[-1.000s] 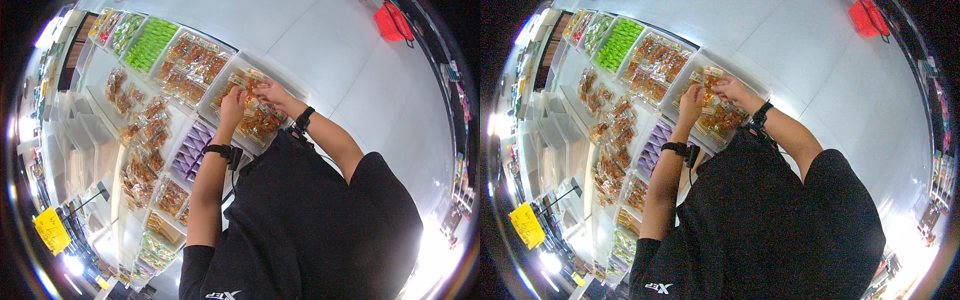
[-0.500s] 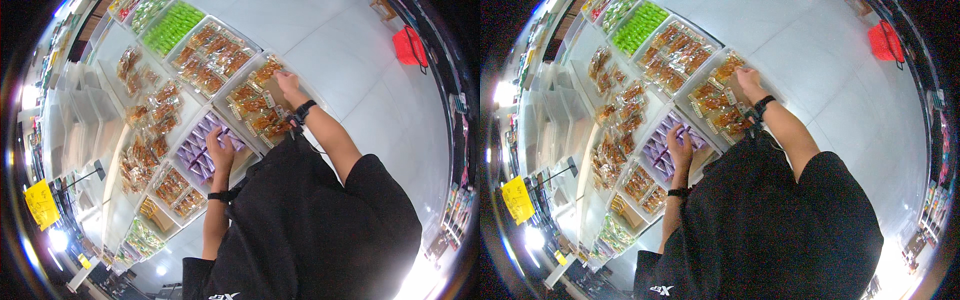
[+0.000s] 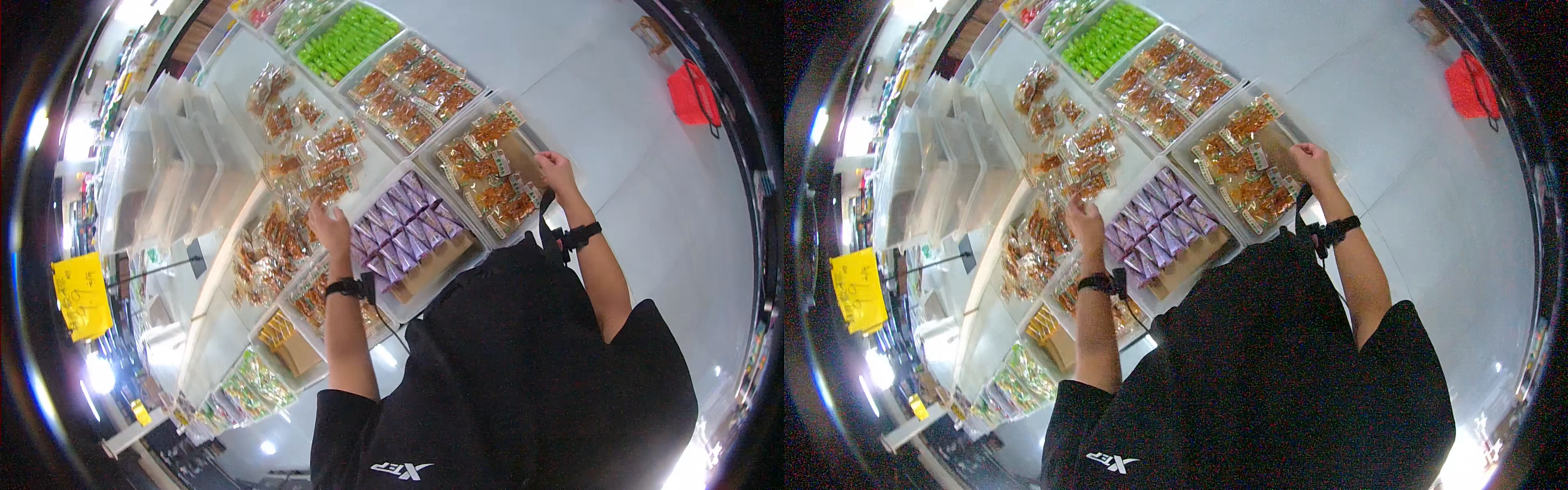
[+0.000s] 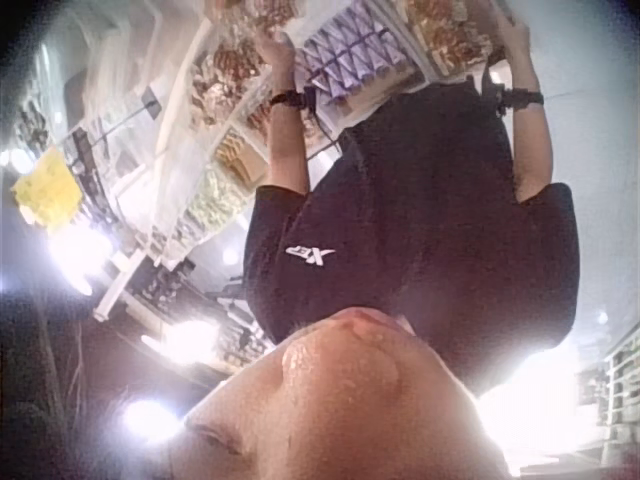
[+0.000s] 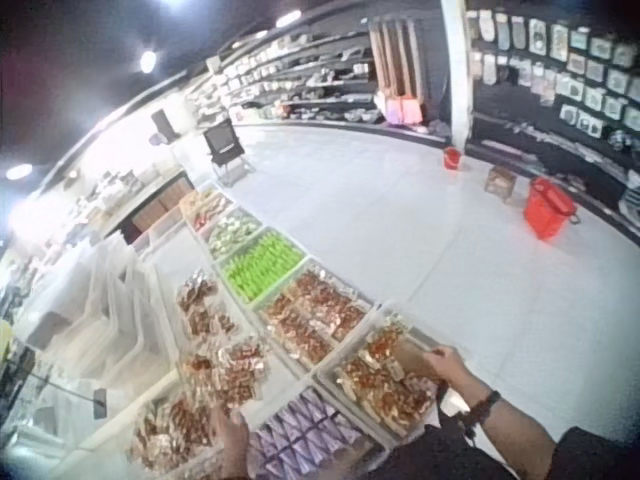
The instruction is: The person sorts small packaged snack bags into different plastic bins on a retail display table by hand.
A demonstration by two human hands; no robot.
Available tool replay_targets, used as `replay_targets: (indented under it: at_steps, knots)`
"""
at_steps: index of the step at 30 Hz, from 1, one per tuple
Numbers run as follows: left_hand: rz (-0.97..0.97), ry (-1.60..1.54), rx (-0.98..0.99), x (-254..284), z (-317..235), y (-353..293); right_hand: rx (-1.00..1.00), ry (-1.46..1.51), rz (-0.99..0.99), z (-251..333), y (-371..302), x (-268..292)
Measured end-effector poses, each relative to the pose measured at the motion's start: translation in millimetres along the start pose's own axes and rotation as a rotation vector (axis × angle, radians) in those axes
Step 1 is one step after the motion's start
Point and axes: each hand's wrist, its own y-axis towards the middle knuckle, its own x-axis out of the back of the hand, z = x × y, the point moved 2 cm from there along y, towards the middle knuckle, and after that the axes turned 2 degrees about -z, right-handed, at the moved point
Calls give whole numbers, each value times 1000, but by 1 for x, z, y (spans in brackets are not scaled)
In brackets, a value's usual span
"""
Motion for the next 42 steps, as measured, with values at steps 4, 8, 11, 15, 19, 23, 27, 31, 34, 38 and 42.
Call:
replay_targets:
  at_steps: [4, 8, 11, 15, 19, 23, 27, 31, 34, 38, 42]
  knots:
    - [149, 231, -248, -18, 0, 45, 32, -36, -120, 2, -45, 31]
    - [215, 594, -532, -47, -2, 76, 14, -6, -156, -6, -91, 51]
    - [123, 762, -607, -56, -17, 85, -55, 11, -238, -19, -127, 67]
    - [390, 620, -418, -53, -37, 110, -153, 132, -241, -25, -168, 81]
    - [295, 299, -454, -43, -15, 120, -311, 219, -132, -28, -168, 73]
    - [235, 219, -522, -25, -17, 103, -193, 79, 36, -5, -143, 35]
    - [142, -42, -378, -16, -103, 42, -43, -27, 310, 19, -112, -16]
    - [95, -71, -857, -42, -158, -37, -62, 93, 621, 72, -117, -74]
    - [571, -55, -823, -56, -220, -96, -95, 401, 579, 37, -87, -96]
    - [647, -221, -846, -74, -218, -100, -372, 608, 607, 54, -84, -68]
    - [972, -568, -557, -89, -209, -92, -244, 374, 584, 26, -47, -67]
